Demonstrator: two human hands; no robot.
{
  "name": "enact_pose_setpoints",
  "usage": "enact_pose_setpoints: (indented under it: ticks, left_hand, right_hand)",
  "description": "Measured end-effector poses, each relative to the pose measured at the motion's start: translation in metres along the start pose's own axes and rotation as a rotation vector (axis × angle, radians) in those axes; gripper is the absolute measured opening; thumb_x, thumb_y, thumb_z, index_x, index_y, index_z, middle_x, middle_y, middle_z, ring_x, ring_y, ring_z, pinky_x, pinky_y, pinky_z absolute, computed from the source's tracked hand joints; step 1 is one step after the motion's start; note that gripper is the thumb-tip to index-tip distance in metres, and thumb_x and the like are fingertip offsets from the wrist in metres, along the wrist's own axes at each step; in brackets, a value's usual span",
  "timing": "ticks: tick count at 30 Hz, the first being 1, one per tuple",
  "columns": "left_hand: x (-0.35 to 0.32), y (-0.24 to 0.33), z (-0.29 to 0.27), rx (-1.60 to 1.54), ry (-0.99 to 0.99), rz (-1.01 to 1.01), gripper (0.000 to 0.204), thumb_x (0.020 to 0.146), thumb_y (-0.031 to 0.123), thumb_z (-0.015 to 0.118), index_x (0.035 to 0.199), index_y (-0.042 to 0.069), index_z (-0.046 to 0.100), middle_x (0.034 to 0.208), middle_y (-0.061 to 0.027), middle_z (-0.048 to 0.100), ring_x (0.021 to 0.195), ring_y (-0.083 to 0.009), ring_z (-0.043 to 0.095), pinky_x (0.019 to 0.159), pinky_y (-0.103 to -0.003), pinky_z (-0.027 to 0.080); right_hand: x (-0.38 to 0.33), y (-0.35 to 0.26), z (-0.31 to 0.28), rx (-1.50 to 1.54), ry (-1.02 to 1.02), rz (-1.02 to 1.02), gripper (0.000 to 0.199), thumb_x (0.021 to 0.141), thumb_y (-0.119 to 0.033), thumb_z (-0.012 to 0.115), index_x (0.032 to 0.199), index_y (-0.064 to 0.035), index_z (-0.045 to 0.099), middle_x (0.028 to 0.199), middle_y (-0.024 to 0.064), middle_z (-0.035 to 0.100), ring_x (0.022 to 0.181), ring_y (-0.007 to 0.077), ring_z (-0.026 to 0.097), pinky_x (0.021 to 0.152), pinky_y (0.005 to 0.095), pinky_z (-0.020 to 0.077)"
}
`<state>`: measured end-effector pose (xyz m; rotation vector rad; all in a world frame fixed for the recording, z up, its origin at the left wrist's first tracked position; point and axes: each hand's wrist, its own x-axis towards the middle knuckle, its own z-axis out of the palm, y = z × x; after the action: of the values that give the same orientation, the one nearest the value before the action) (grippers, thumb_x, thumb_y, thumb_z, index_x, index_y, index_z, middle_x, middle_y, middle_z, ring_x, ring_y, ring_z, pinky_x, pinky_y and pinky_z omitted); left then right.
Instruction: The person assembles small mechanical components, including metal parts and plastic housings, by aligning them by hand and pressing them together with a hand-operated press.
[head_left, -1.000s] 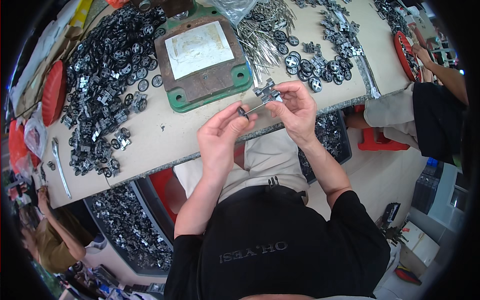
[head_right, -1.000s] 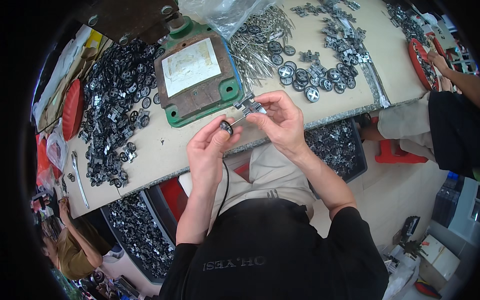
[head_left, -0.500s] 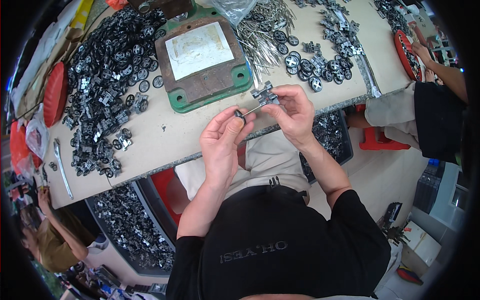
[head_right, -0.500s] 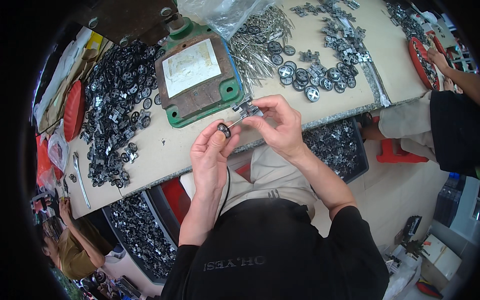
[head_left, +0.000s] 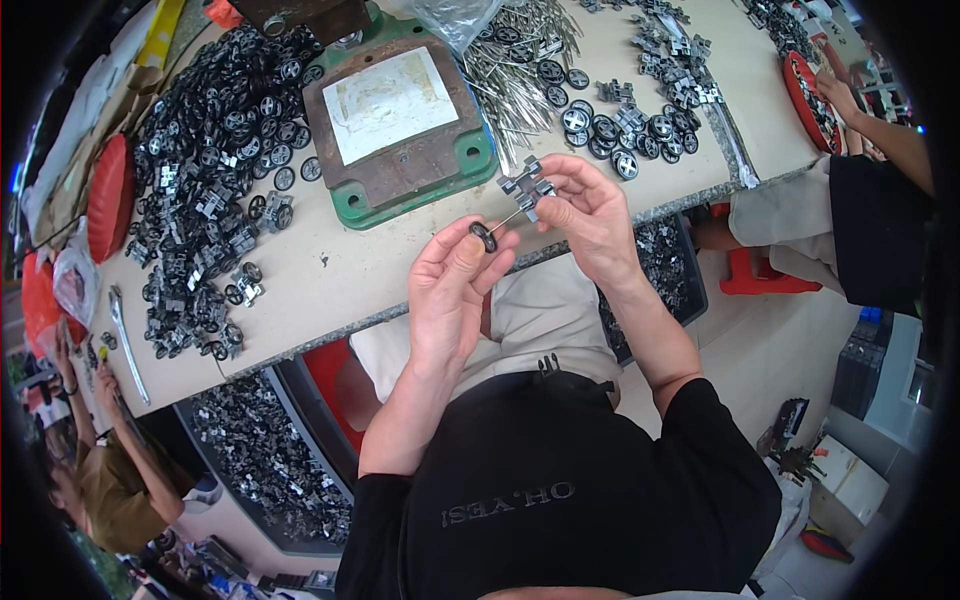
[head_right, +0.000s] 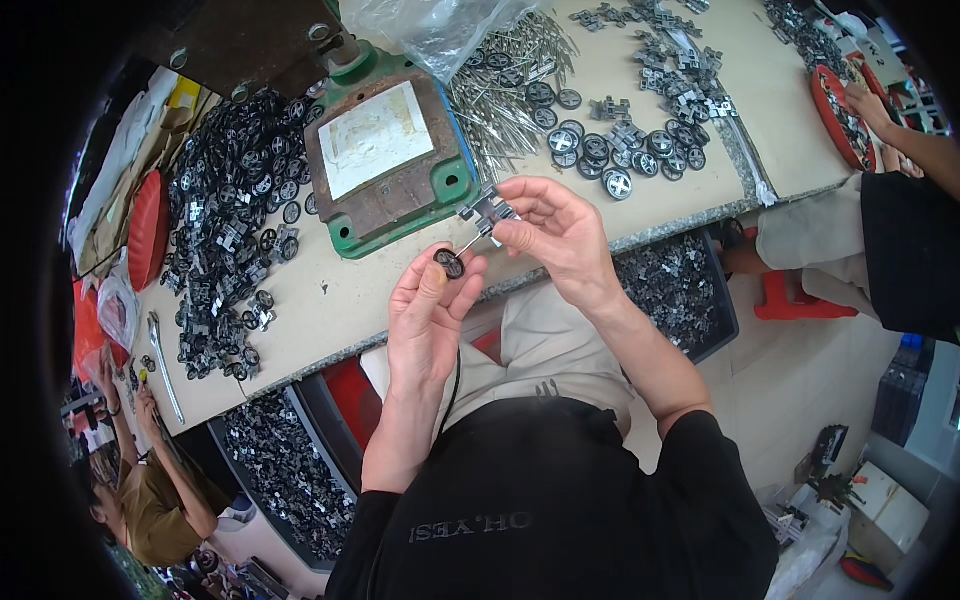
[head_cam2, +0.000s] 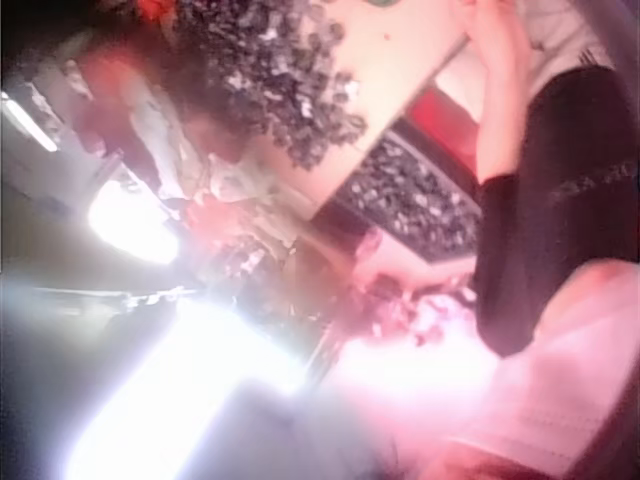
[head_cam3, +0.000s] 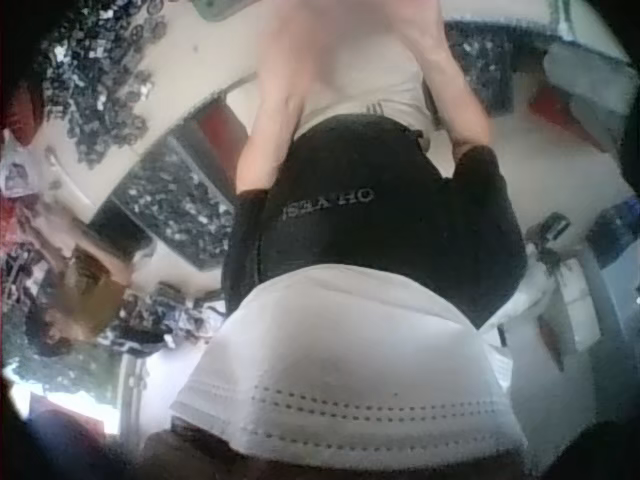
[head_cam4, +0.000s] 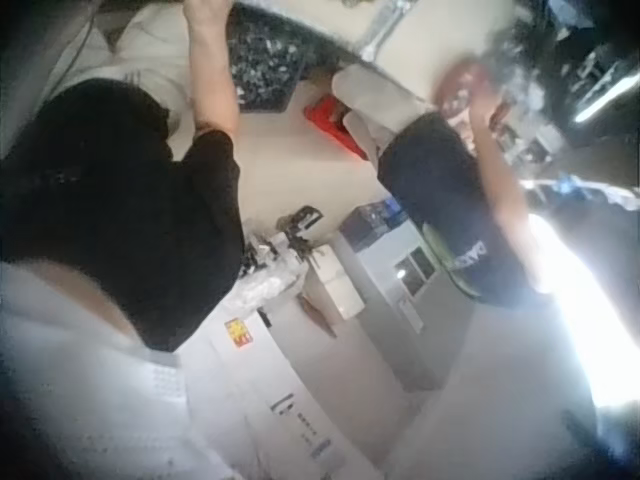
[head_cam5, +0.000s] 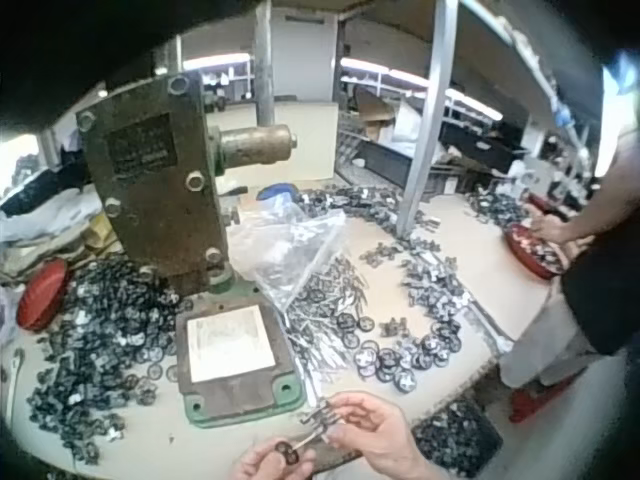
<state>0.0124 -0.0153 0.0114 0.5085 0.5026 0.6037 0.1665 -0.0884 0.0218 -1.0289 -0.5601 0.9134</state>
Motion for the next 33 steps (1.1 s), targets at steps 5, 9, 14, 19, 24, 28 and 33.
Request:
enact_pose_setpoints:
  ticks: [5,9,14,19,24,28,33]
  left_hand:
    - [0.001,-0.004,0.002,0.158,0.033,0.122,0.026,0.086,0.012,0.057,0.108,-0.002,0.053,0.102,-0.0174,0.061,0.093,-0.0263,0.062,0.08,-0.031,0.054]
    - [-0.003,-0.007,0.001,0.412,0.022,0.417,0.026,0.084,-0.001,0.057,0.108,-0.005,0.051,0.104,-0.0182,0.06,0.093,-0.0263,0.062,0.081,-0.032,0.052]
    - [0.002,0.002,0.002,0.134,0.032,0.127,0.027,0.083,-0.002,0.058,0.108,-0.006,0.051,0.104,-0.0184,0.06,0.093,-0.0257,0.062,0.082,-0.032,0.052]
    - [-0.001,-0.007,0.0,0.363,0.059,0.375,0.026,0.084,0.001,0.058,0.109,-0.006,0.051,0.104,-0.0175,0.06,0.093,-0.0258,0.062,0.081,-0.031,0.052]
    - [-0.003,0.003,0.002,0.132,0.04,0.085,0.026,0.083,-0.002,0.058,0.108,-0.006,0.052,0.102,-0.0175,0.061,0.092,-0.0247,0.062,0.08,-0.03,0.053]
    - [-0.002,-0.003,0.002,0.377,0.048,0.34,0.025,0.083,-0.001,0.058,0.107,-0.005,0.052,0.101,-0.0176,0.061,0.092,-0.0246,0.062,0.079,-0.03,0.053]
    - [-0.002,-0.001,0.005,0.207,0.038,0.186,0.024,0.085,0.005,0.058,0.107,-0.003,0.053,0.102,-0.018,0.061,0.091,-0.0265,0.063,0.078,-0.031,0.054]
  right_hand:
    - [0.0,0.005,0.0,-0.255,-0.012,-0.2,0.023,0.079,-0.001,0.065,0.1,0.0028,0.059,0.093,0.0061,0.062,0.079,0.0085,0.057,0.068,0.0214,0.0469]
    - [-0.001,-0.003,0.001,-0.285,-0.019,-0.063,0.023,0.079,0.0,0.065,0.1,0.0033,0.058,0.092,0.0059,0.062,0.077,0.008,0.057,0.067,0.0207,0.0466]
    - [-0.005,0.009,-0.005,-0.148,-0.02,-0.075,0.025,0.079,0.002,0.064,0.102,0.0037,0.055,0.088,0.005,0.061,0.08,0.0091,0.058,0.072,0.0221,0.0477]
    - [-0.005,0.015,0.008,-0.21,0.028,-0.232,0.026,0.077,0.004,0.064,0.101,0.0037,0.055,0.089,0.0064,0.061,0.08,0.0095,0.058,0.071,0.0231,0.0483]
    - [0.002,0.005,-0.006,-0.375,-0.104,-0.315,0.022,0.077,0.006,0.064,0.097,0.0037,0.056,0.089,0.0074,0.062,0.079,0.0098,0.058,0.071,0.0231,0.0481]
    - [0.004,-0.004,-0.003,-0.328,-0.083,-0.108,0.021,0.076,0.003,0.066,0.095,0.0025,0.058,0.085,0.0065,0.062,0.075,0.0087,0.059,0.065,0.0204,0.0475]
    - [0.006,-0.011,-0.012,-0.052,-0.08,0.249,0.021,0.076,0.001,0.067,0.096,0.0016,0.059,0.085,0.0064,0.062,0.073,0.0073,0.058,0.061,0.0184,0.0466]
